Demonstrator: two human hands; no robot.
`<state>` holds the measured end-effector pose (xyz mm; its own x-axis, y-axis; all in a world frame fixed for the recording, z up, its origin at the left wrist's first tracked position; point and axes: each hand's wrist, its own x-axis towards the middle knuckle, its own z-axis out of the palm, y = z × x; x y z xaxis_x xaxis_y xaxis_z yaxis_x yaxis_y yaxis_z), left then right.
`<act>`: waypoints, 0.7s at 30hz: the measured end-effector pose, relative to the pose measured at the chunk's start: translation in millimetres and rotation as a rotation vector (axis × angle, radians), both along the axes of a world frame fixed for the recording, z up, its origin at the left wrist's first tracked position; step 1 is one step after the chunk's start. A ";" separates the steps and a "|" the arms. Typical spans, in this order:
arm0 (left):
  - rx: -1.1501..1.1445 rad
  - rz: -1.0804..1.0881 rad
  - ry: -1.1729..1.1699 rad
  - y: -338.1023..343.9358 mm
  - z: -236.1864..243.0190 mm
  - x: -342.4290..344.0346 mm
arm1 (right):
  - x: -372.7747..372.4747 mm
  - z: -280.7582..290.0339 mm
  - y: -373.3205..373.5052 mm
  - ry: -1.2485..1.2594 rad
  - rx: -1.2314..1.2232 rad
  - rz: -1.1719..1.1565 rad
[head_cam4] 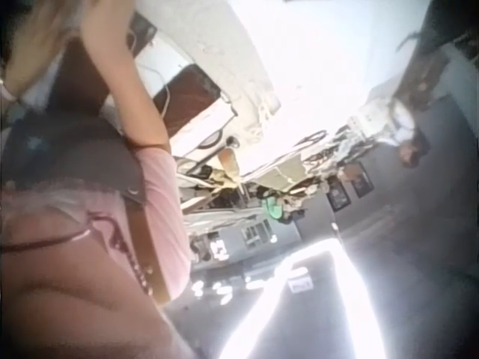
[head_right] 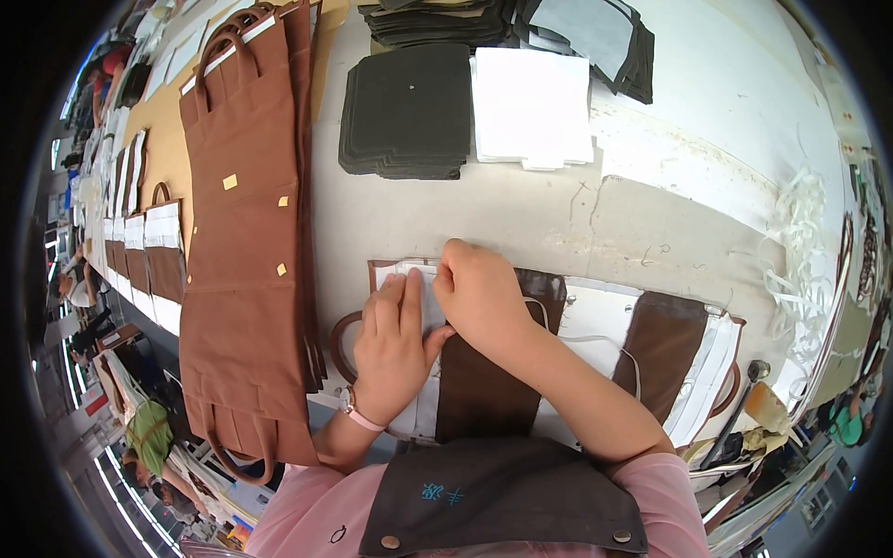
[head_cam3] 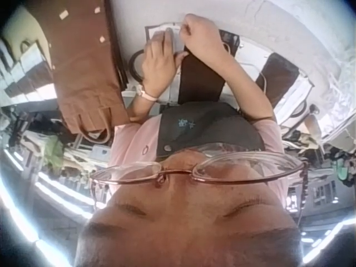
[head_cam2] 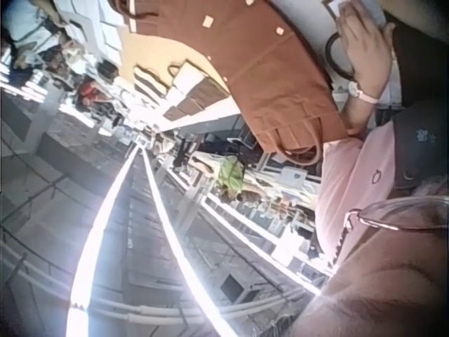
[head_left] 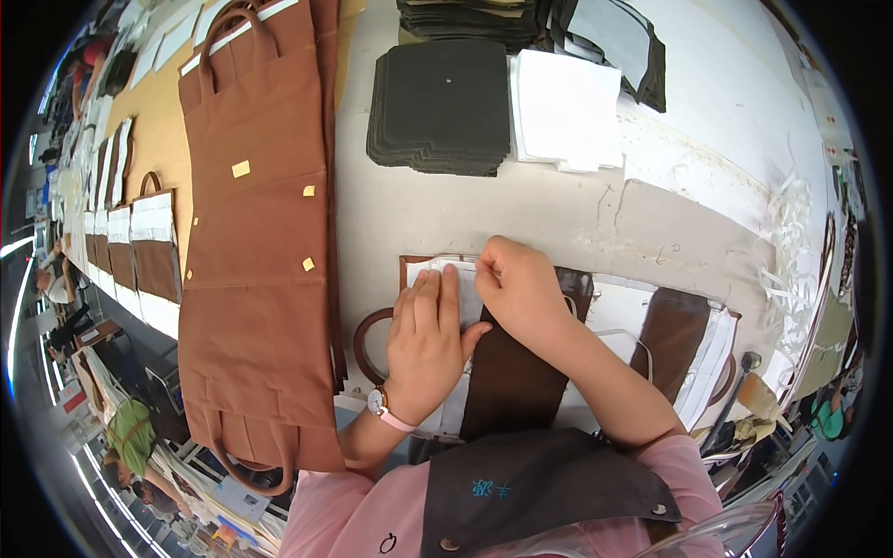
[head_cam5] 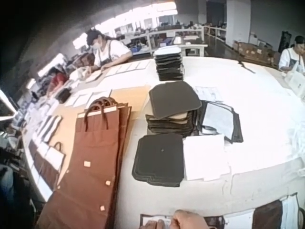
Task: The recorder is assembling and gluing leather components to make bags at a workshop table.
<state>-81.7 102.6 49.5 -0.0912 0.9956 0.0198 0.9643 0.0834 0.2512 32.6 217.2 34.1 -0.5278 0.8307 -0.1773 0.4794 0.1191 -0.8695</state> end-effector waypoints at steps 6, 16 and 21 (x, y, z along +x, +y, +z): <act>-0.001 -0.003 0.022 -0.7 -0.5 1.1 | 2.3 -4.5 -0.2 0.009 0.015 0.010; 0.010 -0.012 0.035 1.8 0.9 2.9 | -0.3 -7.0 -0.6 -0.018 0.073 0.031; 0.000 -0.011 0.061 3.5 3.7 5.2 | -0.8 -5.7 -1.6 -0.048 0.052 0.045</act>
<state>-76.6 106.1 53.2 -0.0791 0.9966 0.0251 0.9786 0.0728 0.1922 31.8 215.6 28.4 -0.5567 0.8150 -0.1607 0.5135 0.1856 -0.8378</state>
